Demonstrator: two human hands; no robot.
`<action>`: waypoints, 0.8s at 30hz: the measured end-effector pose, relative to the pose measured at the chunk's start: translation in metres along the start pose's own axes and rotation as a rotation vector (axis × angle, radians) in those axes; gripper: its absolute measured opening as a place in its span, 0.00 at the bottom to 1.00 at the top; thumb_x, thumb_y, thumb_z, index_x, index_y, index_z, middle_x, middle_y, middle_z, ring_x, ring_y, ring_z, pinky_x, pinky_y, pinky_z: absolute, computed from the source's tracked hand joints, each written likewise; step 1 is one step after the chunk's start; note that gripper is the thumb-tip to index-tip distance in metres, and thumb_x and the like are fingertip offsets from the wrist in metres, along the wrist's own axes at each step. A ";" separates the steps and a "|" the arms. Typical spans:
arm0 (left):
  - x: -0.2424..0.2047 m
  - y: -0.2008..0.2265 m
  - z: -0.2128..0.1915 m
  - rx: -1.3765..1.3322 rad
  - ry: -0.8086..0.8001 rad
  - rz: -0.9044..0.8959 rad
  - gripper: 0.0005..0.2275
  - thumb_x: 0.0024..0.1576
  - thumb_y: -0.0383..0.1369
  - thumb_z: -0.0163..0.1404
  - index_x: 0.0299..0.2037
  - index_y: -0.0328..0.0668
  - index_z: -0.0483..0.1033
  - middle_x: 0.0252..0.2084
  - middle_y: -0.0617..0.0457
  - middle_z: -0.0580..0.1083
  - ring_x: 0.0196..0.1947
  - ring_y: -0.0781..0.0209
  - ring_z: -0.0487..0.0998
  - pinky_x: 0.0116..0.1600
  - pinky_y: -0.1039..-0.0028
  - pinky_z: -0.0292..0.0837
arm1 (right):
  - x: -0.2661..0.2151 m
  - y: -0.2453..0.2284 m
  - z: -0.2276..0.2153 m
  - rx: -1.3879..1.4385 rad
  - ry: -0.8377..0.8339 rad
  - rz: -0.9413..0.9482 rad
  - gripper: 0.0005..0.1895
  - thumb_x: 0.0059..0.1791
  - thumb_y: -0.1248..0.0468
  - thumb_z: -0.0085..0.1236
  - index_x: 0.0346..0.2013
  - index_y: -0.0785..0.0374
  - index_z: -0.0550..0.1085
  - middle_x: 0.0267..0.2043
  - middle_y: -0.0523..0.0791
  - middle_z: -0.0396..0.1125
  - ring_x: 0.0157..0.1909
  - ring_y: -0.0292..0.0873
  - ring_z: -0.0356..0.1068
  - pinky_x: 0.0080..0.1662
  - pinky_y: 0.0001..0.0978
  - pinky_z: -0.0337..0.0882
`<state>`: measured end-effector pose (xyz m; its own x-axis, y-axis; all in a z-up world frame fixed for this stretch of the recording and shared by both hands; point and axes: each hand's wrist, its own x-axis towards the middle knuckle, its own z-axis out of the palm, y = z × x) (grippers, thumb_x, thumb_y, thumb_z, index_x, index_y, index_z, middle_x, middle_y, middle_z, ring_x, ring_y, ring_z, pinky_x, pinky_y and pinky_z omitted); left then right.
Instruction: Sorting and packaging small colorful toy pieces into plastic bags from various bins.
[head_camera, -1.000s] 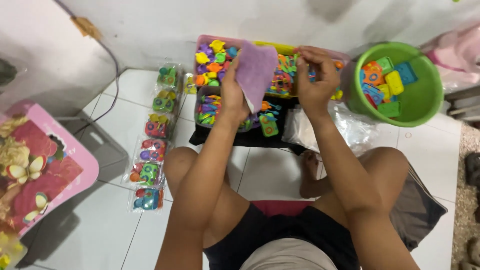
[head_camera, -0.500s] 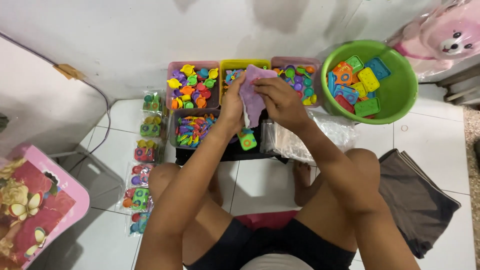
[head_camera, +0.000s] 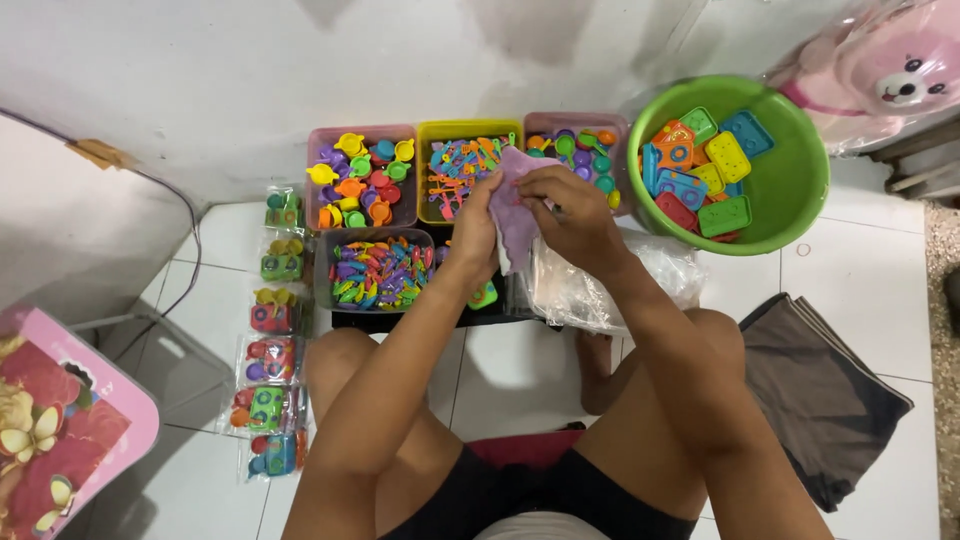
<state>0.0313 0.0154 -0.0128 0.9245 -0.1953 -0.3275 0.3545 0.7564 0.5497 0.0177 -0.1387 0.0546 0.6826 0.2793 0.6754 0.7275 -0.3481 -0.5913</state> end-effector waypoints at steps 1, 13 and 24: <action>-0.004 0.003 0.002 -0.001 0.003 0.002 0.17 0.60 0.42 0.54 0.48 0.34 0.78 0.46 0.44 0.79 0.42 0.54 0.80 0.53 0.63 0.75 | 0.002 -0.001 0.000 0.003 -0.003 0.000 0.06 0.50 0.76 0.64 0.39 0.65 0.81 0.42 0.49 0.76 0.42 0.53 0.77 0.45 0.42 0.76; -0.009 0.007 -0.007 0.005 0.072 -0.048 0.16 0.58 0.42 0.55 0.50 0.40 0.80 0.46 0.45 0.80 0.43 0.53 0.81 0.54 0.63 0.76 | -0.004 0.002 0.005 -0.186 -0.079 -0.192 0.05 0.51 0.74 0.55 0.32 0.65 0.76 0.40 0.48 0.73 0.40 0.54 0.72 0.43 0.42 0.73; -0.010 0.007 -0.003 0.035 0.043 -0.037 0.15 0.60 0.41 0.53 0.50 0.39 0.79 0.44 0.45 0.79 0.42 0.53 0.80 0.52 0.64 0.74 | 0.004 0.005 0.002 -0.159 -0.041 -0.045 0.03 0.51 0.74 0.61 0.36 0.66 0.78 0.46 0.49 0.72 0.45 0.53 0.75 0.46 0.40 0.76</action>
